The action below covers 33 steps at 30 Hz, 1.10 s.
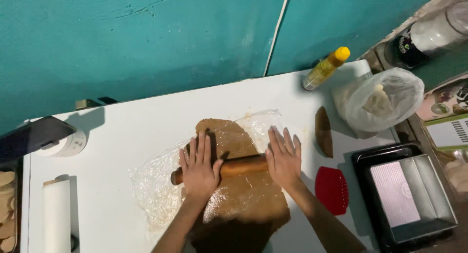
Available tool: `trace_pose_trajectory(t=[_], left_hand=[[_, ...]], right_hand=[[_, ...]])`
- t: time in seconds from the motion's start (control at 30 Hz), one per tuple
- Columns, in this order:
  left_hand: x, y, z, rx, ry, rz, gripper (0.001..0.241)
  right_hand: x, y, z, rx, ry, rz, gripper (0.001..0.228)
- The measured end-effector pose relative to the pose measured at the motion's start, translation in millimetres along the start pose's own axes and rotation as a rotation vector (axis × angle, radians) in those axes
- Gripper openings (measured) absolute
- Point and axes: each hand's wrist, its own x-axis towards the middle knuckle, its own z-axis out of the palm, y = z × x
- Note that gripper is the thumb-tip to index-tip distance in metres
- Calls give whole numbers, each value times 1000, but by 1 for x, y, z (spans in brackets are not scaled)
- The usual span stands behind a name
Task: Roll out a piece of dough using a wooden rolling pin over plastic wrap.
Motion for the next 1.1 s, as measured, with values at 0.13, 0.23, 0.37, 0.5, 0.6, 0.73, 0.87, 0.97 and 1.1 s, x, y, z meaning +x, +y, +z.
trace_pose_trajectory(t=[0.13, 0.23, 0.37, 0.5, 0.6, 0.73, 0.87, 0.97, 1.1], left_hand=[[-89, 19, -13, -60, 19, 55, 73], [-139, 29, -18, -70, -1, 65, 74], [-190, 30, -26, -94, -9, 117, 72], [-207, 30, -36, -125, -1, 145, 70], [-189, 27, -61, -65, -203, -16, 66], [-165, 12, -66, -90, -146, 184, 74], [-179, 3, -67, -31, -416, 252, 67], [-216, -20, -81, -134, -256, -184, 67], [-283, -85, -64, -203, -76, -492, 69]], right_hand=[[-82, -18, -36, 37, 21, -76, 57], [-126, -22, -52, 108, -10, -86, 57], [-171, -26, -66, 142, -108, -72, 61], [-191, -31, -82, 112, -100, -100, 60], [-197, -41, -85, 170, -63, -71, 62], [-197, -54, -84, 255, 138, 129, 58], [-191, -59, -81, 349, 289, 191, 55], [-191, -44, -54, 420, 349, 336, 55], [-184, 33, 48, 621, 355, 609, 57]])
